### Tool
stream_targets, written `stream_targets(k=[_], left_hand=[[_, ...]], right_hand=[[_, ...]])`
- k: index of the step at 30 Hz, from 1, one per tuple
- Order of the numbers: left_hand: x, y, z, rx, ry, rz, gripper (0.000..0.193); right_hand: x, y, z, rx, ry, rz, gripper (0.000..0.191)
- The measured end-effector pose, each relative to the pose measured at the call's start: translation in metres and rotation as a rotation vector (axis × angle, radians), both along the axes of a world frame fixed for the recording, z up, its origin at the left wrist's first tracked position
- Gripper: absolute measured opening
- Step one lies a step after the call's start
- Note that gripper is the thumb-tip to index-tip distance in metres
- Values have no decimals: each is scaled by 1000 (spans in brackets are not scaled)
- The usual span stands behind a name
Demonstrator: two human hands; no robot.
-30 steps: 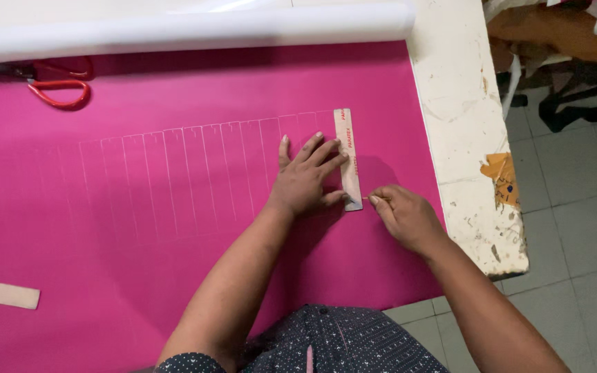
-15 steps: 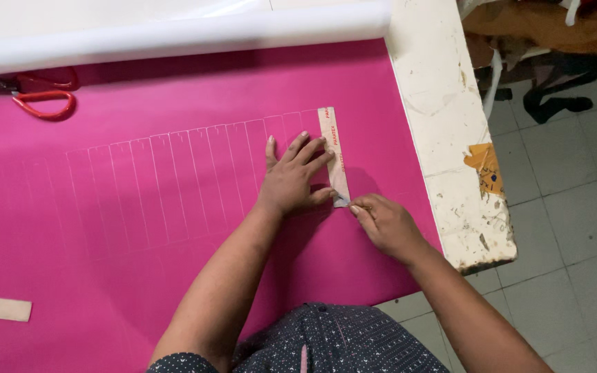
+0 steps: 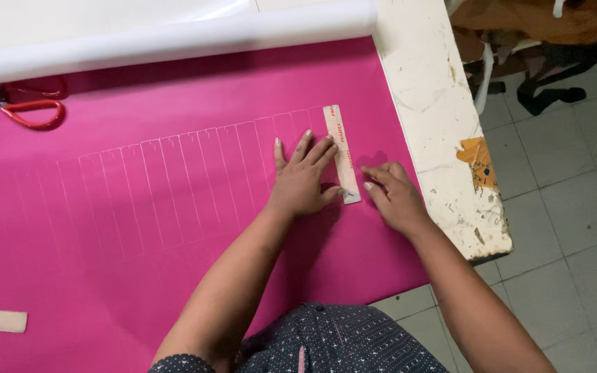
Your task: The person uses a ruler and a pencil to draw a series of parallel vertical lines on a large sheet of pink fabric laid on a table. The person repeatedly repositions the ruler and draws lines across the fabric surface.
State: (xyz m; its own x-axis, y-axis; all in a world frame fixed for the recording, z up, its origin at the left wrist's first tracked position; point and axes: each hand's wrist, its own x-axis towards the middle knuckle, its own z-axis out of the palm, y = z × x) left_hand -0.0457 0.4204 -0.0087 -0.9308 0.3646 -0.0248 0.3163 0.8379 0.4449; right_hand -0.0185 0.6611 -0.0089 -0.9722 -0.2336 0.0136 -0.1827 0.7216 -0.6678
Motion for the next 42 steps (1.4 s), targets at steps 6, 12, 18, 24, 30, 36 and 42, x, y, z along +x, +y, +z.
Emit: stream_targets(k=[6,12,18,24,30,36,42], left_hand=[[-3,7,-4,-15,22,5,90],[-6,7,-5,-39,-18,-8,88],[-8,8,-5,-59,-38,-20,89],[-7,6,-6,-41,-13,-26,89],[-6,6,-6,-32,3,-29,91],[-6,6,-8,-44,19,-28,92],[-9,7,-7,-93,-25,-35,92]], right_hand=[[-5,-2,5,75,-84,59,58],[-6,-2,5,143,-151,40,59],[-3,-3,4,131,-103,51,59],[-4,-3,5,142,-108,62,60],[-5,0,7,154,-115,96,68],[-6,-1,8,150,-124,97,68],[-7,-1,9,181,-145,98,69]])
